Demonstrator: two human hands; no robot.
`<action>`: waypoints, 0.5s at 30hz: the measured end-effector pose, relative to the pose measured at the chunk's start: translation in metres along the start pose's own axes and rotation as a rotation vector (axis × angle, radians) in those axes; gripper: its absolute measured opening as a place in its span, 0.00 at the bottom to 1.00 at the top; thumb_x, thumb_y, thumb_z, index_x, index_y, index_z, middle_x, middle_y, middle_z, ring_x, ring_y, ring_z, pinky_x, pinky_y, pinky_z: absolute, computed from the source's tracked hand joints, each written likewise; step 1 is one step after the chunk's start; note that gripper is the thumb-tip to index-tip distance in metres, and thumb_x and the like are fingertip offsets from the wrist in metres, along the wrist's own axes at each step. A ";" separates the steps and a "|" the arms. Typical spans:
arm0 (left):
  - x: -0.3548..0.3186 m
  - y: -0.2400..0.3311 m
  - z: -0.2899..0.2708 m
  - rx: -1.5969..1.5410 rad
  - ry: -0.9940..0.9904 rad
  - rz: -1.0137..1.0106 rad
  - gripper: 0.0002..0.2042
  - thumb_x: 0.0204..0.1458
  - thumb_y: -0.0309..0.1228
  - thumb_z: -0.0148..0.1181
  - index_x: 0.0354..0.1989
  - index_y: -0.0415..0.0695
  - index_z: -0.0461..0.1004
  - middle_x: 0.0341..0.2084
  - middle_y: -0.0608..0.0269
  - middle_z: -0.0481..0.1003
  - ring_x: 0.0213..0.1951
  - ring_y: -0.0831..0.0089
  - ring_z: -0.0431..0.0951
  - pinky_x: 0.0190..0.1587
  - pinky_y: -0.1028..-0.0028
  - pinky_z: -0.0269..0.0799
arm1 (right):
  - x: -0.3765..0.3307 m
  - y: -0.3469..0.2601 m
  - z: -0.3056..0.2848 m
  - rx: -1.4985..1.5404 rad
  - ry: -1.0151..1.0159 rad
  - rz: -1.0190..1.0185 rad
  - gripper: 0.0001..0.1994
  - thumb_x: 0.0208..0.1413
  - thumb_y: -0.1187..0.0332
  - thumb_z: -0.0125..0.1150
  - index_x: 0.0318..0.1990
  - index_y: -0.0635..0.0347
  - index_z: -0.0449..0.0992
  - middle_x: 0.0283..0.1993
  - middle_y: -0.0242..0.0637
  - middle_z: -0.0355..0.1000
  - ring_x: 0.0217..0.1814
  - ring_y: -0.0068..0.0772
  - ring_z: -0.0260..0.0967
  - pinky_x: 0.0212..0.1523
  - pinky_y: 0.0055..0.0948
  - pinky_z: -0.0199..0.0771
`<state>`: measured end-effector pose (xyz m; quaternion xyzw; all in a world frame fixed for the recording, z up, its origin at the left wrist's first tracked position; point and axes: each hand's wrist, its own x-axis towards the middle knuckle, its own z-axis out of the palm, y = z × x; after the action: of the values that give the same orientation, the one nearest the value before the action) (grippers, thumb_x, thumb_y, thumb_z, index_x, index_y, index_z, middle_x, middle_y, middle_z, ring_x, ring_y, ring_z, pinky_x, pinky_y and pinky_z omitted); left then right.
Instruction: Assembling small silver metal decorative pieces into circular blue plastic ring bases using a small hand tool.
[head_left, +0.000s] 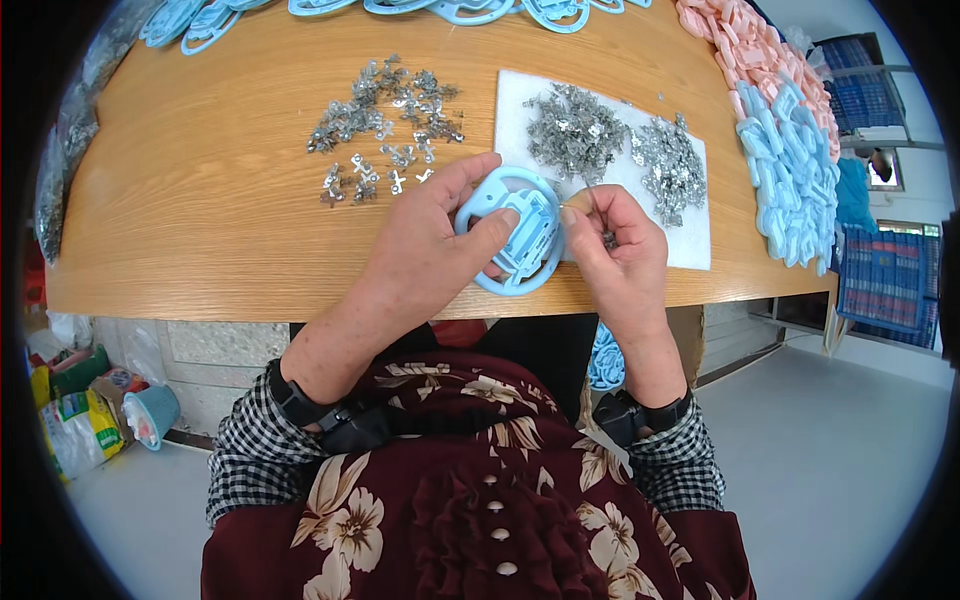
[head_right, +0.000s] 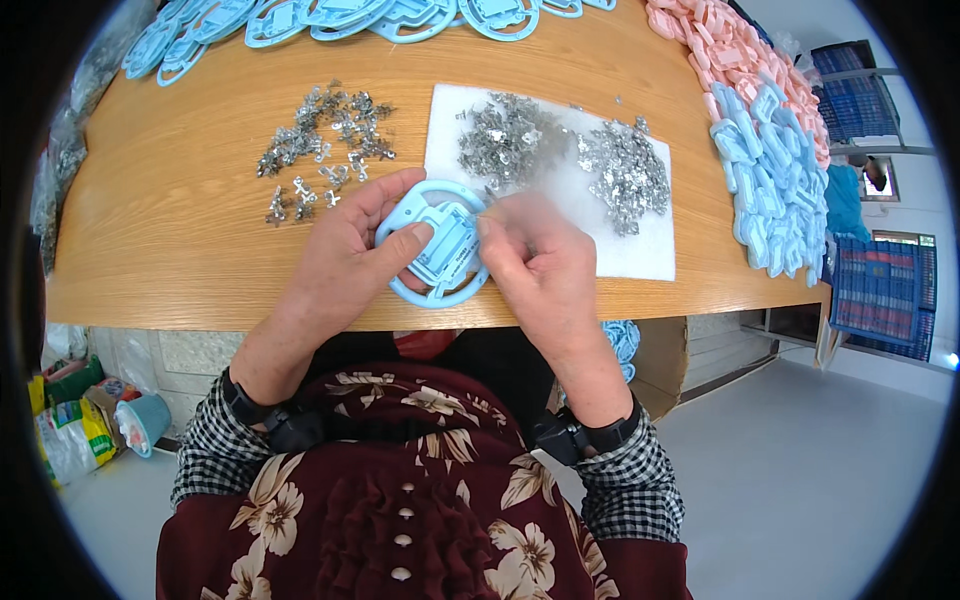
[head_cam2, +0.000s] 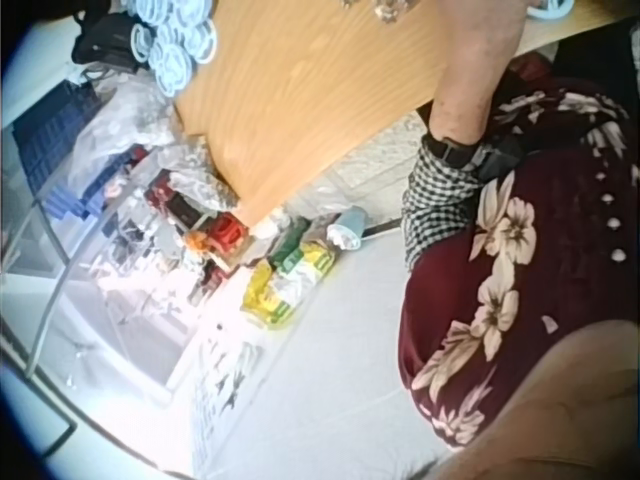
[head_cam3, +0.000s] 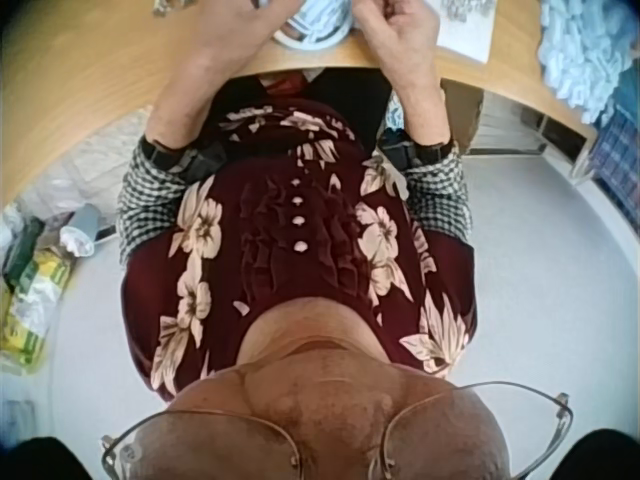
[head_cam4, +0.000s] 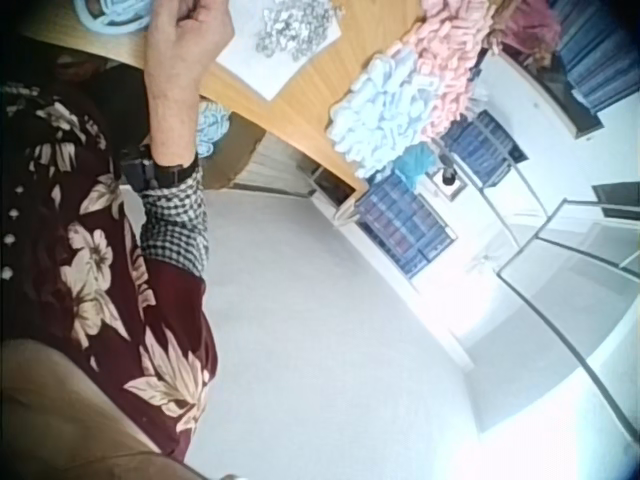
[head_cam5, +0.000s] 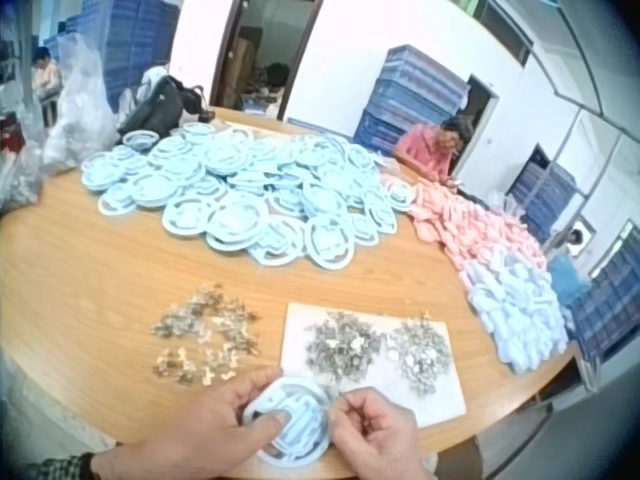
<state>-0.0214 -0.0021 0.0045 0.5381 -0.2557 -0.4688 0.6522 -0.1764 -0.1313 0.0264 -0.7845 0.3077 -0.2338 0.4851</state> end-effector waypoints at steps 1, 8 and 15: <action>0.000 -0.001 -0.001 -0.003 -0.005 -0.002 0.27 0.60 0.25 0.60 0.65 0.26 0.61 0.49 0.48 0.77 0.35 0.76 0.81 0.33 0.78 0.81 | 0.001 0.001 0.003 -0.005 -0.001 -0.001 0.05 0.58 0.73 0.64 0.37 0.65 0.77 0.24 0.25 0.68 0.26 0.15 0.59 0.28 0.21 0.64; -0.002 0.007 -0.001 0.002 -0.060 -0.062 0.25 0.62 0.24 0.59 0.66 0.31 0.62 0.50 0.57 0.77 0.41 0.79 0.79 0.39 0.79 0.79 | 0.003 0.000 0.009 -0.075 0.001 -0.007 0.05 0.58 0.72 0.64 0.37 0.65 0.78 0.22 0.28 0.69 0.25 0.15 0.60 0.27 0.23 0.65; 0.000 0.001 -0.002 -0.010 -0.036 0.006 0.25 0.60 0.26 0.61 0.63 0.26 0.63 0.45 0.51 0.78 0.37 0.76 0.80 0.35 0.76 0.80 | 0.003 -0.010 0.011 -0.389 0.031 -0.152 0.03 0.55 0.73 0.66 0.36 0.60 0.78 0.22 0.35 0.69 0.22 0.30 0.67 0.26 0.30 0.69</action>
<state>-0.0197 -0.0013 0.0050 0.5258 -0.2665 -0.4777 0.6514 -0.1640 -0.1235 0.0310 -0.8806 0.2943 -0.2179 0.3007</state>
